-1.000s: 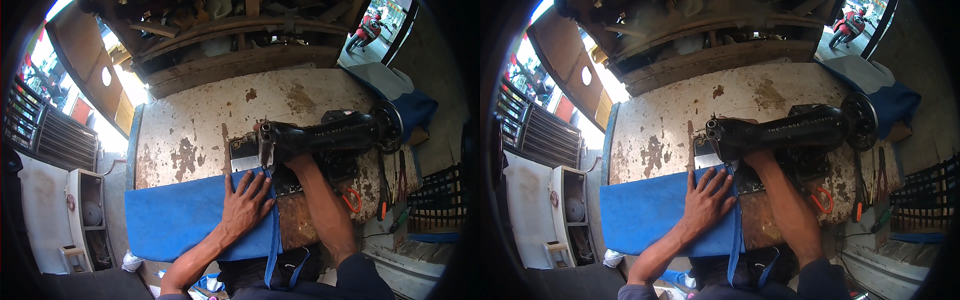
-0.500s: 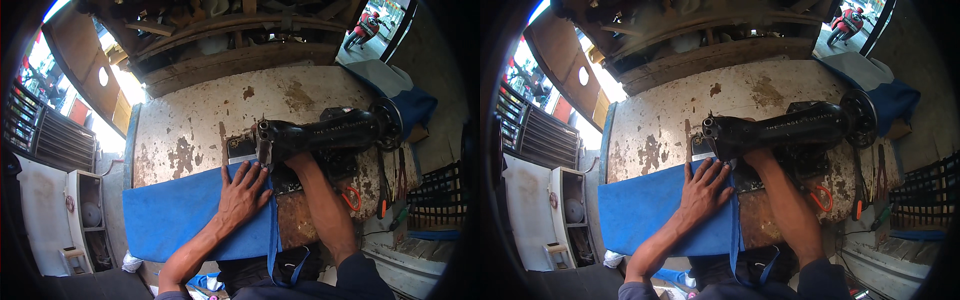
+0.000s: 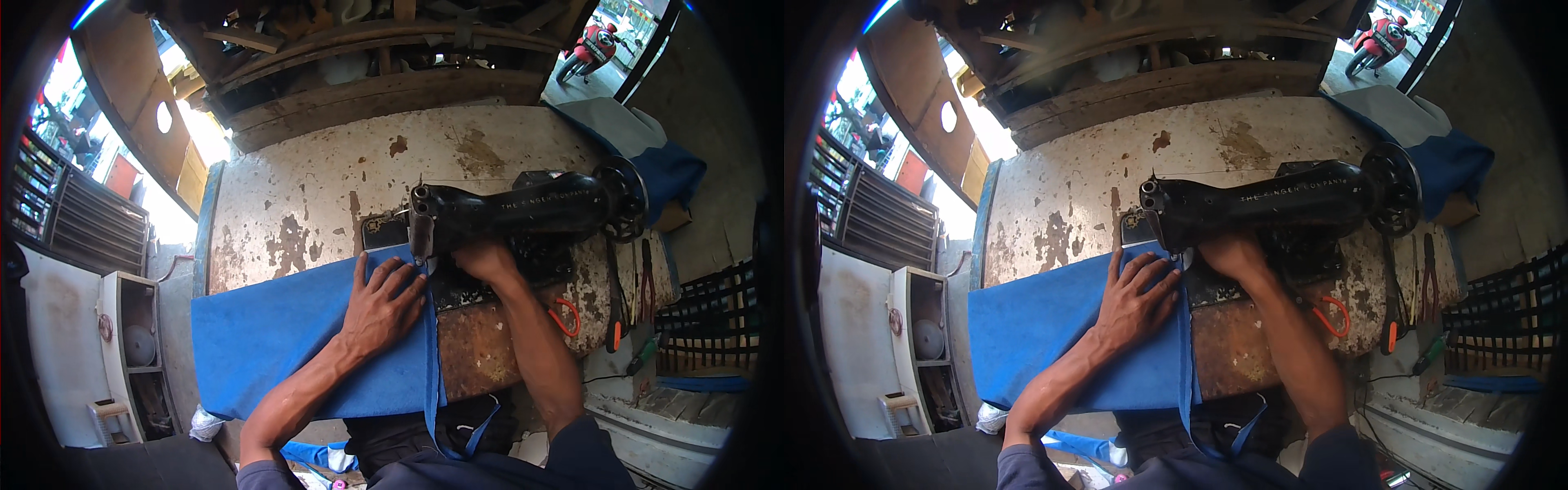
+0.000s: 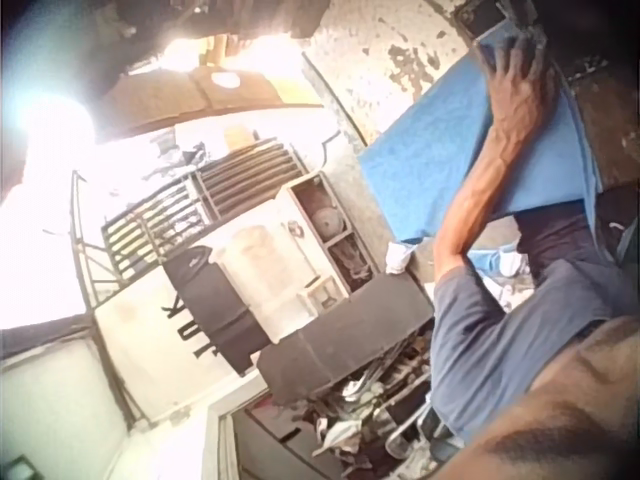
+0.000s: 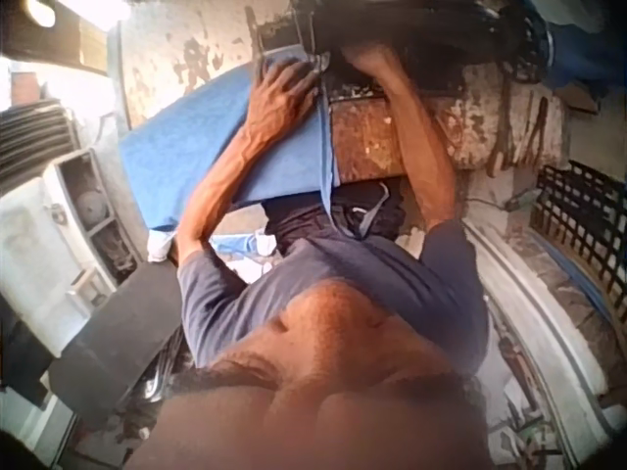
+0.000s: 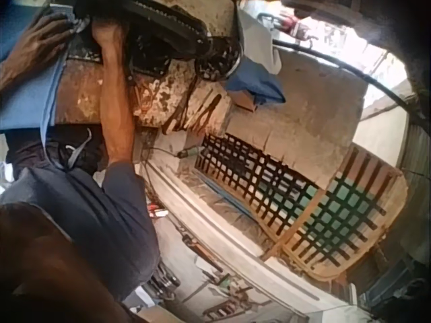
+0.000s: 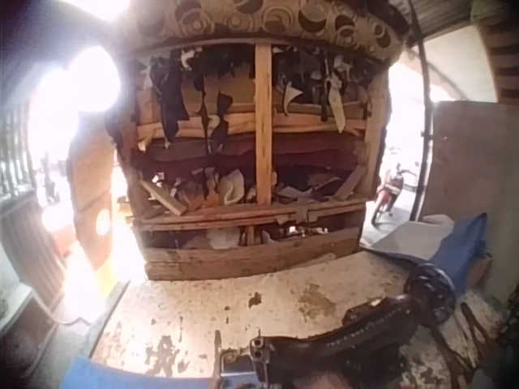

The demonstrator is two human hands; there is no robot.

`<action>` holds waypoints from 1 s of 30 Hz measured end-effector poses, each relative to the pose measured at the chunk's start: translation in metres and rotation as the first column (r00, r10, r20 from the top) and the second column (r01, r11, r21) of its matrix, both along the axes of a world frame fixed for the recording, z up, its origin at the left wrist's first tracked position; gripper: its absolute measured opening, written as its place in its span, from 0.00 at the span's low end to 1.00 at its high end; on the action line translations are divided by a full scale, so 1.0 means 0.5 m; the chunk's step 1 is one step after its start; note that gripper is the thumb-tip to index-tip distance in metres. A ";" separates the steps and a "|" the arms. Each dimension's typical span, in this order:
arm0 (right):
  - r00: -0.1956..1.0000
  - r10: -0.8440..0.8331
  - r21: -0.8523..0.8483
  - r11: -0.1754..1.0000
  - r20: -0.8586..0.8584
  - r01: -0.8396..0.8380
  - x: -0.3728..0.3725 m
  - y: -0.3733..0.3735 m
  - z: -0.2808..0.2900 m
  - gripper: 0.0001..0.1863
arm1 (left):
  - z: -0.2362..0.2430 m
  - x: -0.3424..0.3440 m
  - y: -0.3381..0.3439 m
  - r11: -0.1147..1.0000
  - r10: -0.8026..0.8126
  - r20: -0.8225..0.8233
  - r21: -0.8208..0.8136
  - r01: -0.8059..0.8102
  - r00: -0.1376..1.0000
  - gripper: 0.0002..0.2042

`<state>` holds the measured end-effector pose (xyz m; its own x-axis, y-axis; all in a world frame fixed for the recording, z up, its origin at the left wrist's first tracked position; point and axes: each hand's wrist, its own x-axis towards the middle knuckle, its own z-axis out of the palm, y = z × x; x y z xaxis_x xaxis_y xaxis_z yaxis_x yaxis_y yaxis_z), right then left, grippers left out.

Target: The person works with a blue fabric at a workbench, handling a strip of material, using scissors to cut it, and then positioning the fabric around a sewing machine.

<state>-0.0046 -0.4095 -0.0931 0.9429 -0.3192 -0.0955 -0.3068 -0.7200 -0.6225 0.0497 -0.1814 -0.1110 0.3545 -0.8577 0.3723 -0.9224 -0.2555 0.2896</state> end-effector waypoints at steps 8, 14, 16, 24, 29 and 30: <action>0.814 0.567 -0.235 0.815 0.126 -0.530 -0.370 0.219 0.081 0.20 | 0.017 -0.032 0.024 0.996 0.010 -0.025 0.083 -0.008 1.000 0.22; 0.812 0.419 -0.273 0.904 0.406 -0.330 -0.405 0.271 0.002 0.19 | 0.018 -0.039 0.022 0.997 0.005 -0.022 0.080 -0.003 1.000 0.23; 0.800 0.400 -0.275 0.913 0.448 -0.302 -0.405 0.278 -0.001 0.17 | 0.017 -0.040 0.021 0.997 0.007 -0.011 0.075 -0.006 1.000 0.23; 0.824 0.226 -0.122 0.974 0.519 -0.190 -0.434 0.294 0.017 0.18 | 0.014 -0.041 0.024 0.997 -0.002 -0.005 0.075 0.002 1.000 0.21; 0.835 0.274 -0.184 0.960 0.476 -0.210 -0.448 0.296 0.009 0.18 | 0.015 -0.042 0.022 0.998 -0.013 0.007 0.068 0.013 1.000 0.19; 0.841 0.263 -0.180 0.963 0.473 -0.200 -0.449 0.297 0.006 0.18 | 0.017 -0.041 0.022 0.997 -0.024 0.007 0.068 0.023 1.000 0.19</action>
<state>-0.2292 -0.2610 -0.0901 0.9048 -0.0645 0.4208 0.1993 -0.8093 -0.5525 0.0293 -0.1705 -0.1028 0.3314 -0.8891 0.3157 -0.9305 -0.2527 0.2651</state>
